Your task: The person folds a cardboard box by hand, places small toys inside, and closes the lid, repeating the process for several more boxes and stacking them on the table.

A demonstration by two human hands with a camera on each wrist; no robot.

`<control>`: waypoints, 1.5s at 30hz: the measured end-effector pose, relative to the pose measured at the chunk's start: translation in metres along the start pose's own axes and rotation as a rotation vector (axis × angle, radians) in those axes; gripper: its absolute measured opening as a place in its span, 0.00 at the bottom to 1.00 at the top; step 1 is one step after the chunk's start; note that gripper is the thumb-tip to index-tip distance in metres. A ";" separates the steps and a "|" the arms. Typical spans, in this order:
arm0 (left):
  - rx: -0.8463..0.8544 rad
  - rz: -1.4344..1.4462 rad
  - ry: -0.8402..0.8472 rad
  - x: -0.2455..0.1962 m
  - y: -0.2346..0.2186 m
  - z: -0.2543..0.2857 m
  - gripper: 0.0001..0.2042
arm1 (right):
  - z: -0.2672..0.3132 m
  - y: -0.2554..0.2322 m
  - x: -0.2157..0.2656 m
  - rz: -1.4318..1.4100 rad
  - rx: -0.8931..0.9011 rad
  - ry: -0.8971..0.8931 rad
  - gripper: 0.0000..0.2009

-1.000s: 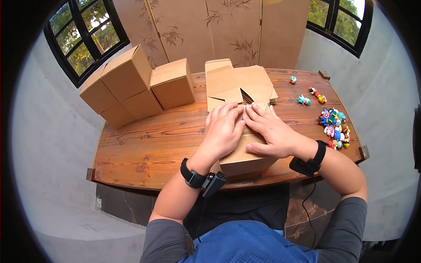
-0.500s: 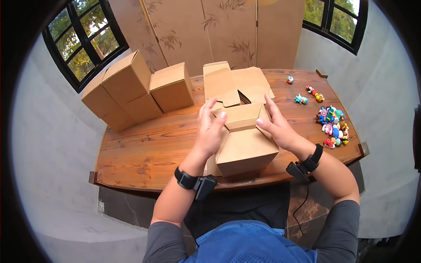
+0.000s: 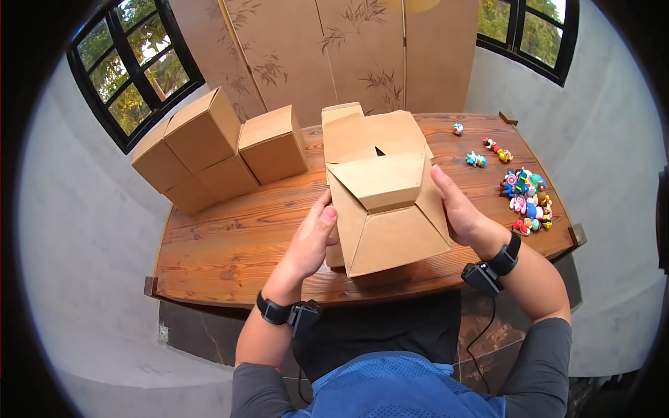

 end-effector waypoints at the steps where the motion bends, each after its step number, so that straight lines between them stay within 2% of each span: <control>1: 0.034 0.004 0.033 -0.012 -0.001 0.000 0.42 | 0.001 0.001 0.007 -0.008 0.017 -0.061 0.39; 4: 0.089 0.029 0.089 -0.029 -0.005 -0.004 0.44 | 0.004 0.001 0.017 -0.069 -0.066 -0.134 0.39; 6: 0.064 0.092 0.185 -0.039 -0.004 -0.007 0.45 | 0.006 -0.005 0.024 -0.063 -0.060 -0.150 0.38; 8: 0.066 0.122 0.209 -0.042 -0.003 -0.008 0.48 | 0.007 -0.006 0.027 -0.058 -0.054 -0.165 0.37; 10: -0.026 0.197 0.264 -0.038 -0.006 -0.007 0.53 | 0.007 -0.009 0.031 -0.110 -0.138 -0.265 0.34; 11: -0.046 0.221 0.265 -0.035 -0.005 -0.006 0.55 | 0.005 -0.016 0.028 -0.108 -0.133 -0.297 0.28; 12: -0.045 0.222 0.268 -0.031 -0.004 -0.005 0.55 | 0.004 -0.018 0.024 -0.106 -0.133 -0.299 0.28; 14: -0.082 0.266 0.357 -0.028 -0.006 -0.003 0.48 | 0.003 -0.024 0.017 -0.132 -0.161 -0.373 0.22; 15: -0.111 0.304 0.355 -0.025 -0.006 -0.002 0.48 | 0.000 -0.031 0.010 -0.213 -0.176 -0.381 0.17; 18: -0.108 0.318 0.298 -0.014 -0.009 -0.005 0.47 | -0.002 -0.037 0.005 -0.198 -0.202 -0.413 0.15; 19: -0.178 0.501 0.286 -0.020 -0.004 -0.006 0.50 | -0.003 -0.035 0.004 -0.233 -0.187 -0.439 0.15; 20: -0.178 0.500 0.287 -0.016 -0.004 -0.007 0.50 | -0.004 -0.031 0.003 -0.233 -0.186 -0.440 0.15; 22: -0.169 0.272 0.350 -0.014 -0.005 -0.010 0.51 | -0.004 -0.026 0.003 -0.186 -0.239 -0.471 0.18; 23: -0.206 0.231 0.381 -0.016 0.001 -0.010 0.50 | -0.009 -0.032 0.000 -0.113 -0.277 -0.546 0.22; 24: -0.204 0.230 0.381 -0.015 0.004 -0.012 0.50 | -0.012 -0.035 -0.004 -0.114 -0.277 -0.547 0.22; 26: -0.246 0.175 0.341 -0.008 0.003 -0.018 0.49 | -0.011 -0.033 -0.003 0.190 -0.265 -0.645 0.24; 27: -0.267 0.142 0.326 0.002 -0.001 -0.022 0.43 | -0.014 -0.035 -0.006 0.210 -0.296 -0.598 0.25; 28: -0.268 0.142 0.326 0.014 -0.003 -0.026 0.43 | -0.015 -0.035 -0.007 0.210 -0.294 -0.598 0.25; 30: -0.390 0.133 0.413 0.028 -0.010 -0.029 0.36 | -0.017 -0.041 -0.011 0.398 -0.437 -0.574 0.26; 31: -0.432 0.170 0.378 0.018 -0.007 -0.024 0.35 | -0.016 -0.038 -0.007 0.623 -0.485 -0.686 0.34; 32: -0.431 0.171 0.375 0.021 -0.010 -0.023 0.35 | -0.014 -0.041 -0.008 0.623 -0.487 -0.683 0.34; 34: -0.355 0.277 0.227 0.037 -0.017 -0.025 0.35 | -0.005 -0.044 -0.008 0.546 -0.483 -0.519 0.40; 36: -0.345 0.255 0.271 0.040 -0.018 -0.029 0.33 | 0.004 -0.040 0.002 0.639 -0.473 -0.500 0.41; 37: -0.331 0.100 0.271 0.043 -0.023 -0.030 0.29 | 0.006 -0.037 0.006 0.732 -0.455 -0.485 0.43; 39: -0.337 -0.213 0.311 0.045 -0.032 -0.036 0.18 | 0.009 -0.034 0.009 0.769 -0.454 -0.441 0.41; 42: -0.315 -0.089 0.292 0.046 -0.038 -0.058 0.16 | 0.007 -0.034 0.005 0.740 -0.465 -0.413 0.37; 44: -0.268 -0.092 0.242 0.042 -0.039 -0.079 0.18 | 0.001 -0.039 -0.004 0.674 -0.480 -0.424 0.36; 45: -0.267 -0.054 0.238 0.041 -0.036 -0.088 0.20 | 0.000 -0.043 -0.008 0.659 -0.519 -0.489 0.33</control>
Point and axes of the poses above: each hand's wrist, its own z-axis away from the middle knuckle, its own y-axis out of the palm, x = y × z, the point moved 5 cm from there along -z, towards the middle knuckle, and after that the axes turned 6 degrees about y, right-handed, at the moved point
